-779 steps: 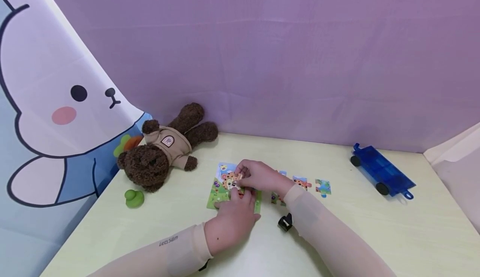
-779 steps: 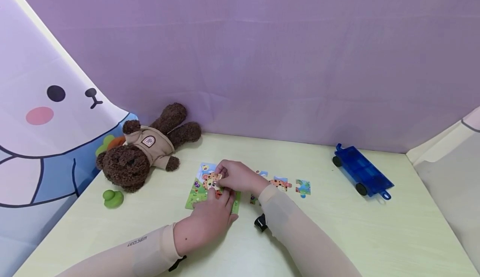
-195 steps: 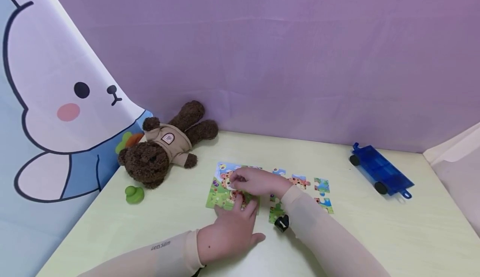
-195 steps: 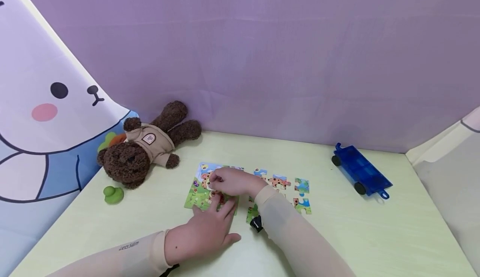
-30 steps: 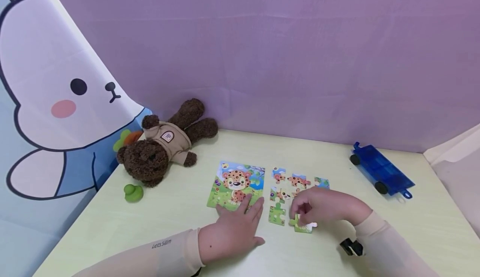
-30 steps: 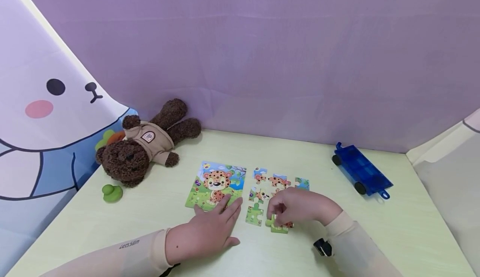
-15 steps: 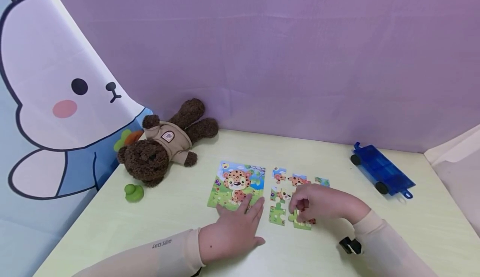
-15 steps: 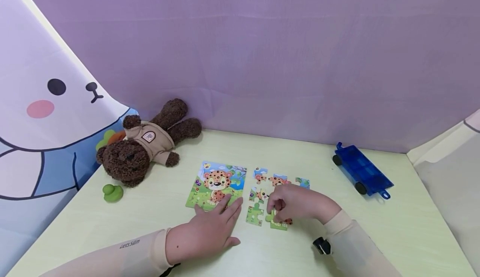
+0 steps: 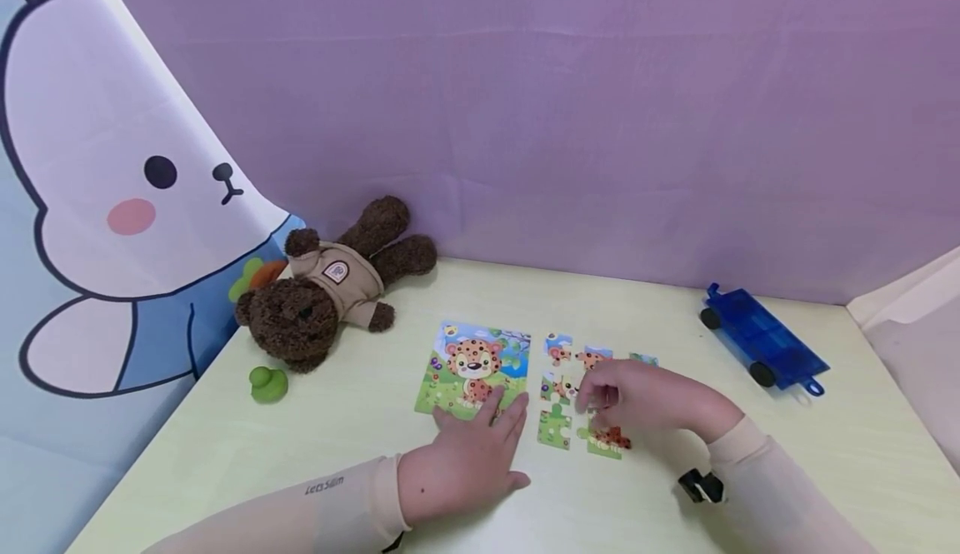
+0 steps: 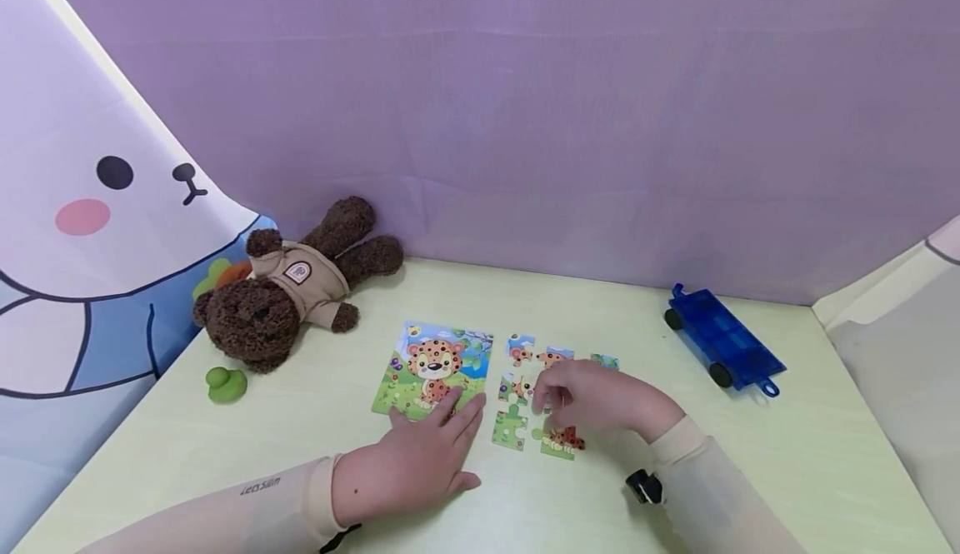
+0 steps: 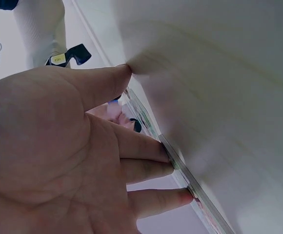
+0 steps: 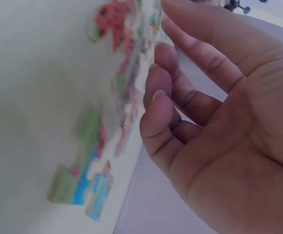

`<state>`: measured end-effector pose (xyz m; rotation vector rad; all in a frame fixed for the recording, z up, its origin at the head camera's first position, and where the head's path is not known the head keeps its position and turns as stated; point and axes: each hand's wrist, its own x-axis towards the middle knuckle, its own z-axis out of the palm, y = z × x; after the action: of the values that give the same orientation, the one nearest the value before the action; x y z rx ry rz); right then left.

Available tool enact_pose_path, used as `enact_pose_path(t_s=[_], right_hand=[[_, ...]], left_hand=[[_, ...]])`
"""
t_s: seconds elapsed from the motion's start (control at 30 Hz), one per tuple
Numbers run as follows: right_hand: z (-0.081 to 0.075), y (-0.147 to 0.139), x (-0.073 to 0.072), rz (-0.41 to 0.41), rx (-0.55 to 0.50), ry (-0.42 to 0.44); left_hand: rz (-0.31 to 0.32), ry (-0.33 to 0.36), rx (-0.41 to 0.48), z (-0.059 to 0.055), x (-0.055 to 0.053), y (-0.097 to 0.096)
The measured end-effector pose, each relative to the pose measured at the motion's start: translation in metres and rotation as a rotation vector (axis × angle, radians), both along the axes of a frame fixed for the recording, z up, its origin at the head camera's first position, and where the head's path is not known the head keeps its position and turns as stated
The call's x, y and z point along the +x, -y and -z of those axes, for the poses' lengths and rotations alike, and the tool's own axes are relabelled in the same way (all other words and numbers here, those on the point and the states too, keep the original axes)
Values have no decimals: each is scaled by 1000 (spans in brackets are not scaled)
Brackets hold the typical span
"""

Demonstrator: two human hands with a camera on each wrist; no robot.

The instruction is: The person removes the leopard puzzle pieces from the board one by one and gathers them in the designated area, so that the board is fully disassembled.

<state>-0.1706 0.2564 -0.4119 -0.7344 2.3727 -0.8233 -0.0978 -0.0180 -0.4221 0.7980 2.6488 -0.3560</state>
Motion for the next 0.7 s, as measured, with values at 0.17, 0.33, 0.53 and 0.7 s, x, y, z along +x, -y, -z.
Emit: enact_pose_path(t_s=[0.17,0.33,0.53,0.7], right_hand=[[-9,-2,-6,69,-29,-83],[-16,9,-9,123,-62,-134],[-15,36,-16,84,-88,-139],[-5,64,-25,39,-92,-132]], left_hand=[[-4,-3,8,0,1,0],[-7,-4,8,0,0,0],[0,-9,10,-1,0,0],[2,-21,6,-1,1,0]])
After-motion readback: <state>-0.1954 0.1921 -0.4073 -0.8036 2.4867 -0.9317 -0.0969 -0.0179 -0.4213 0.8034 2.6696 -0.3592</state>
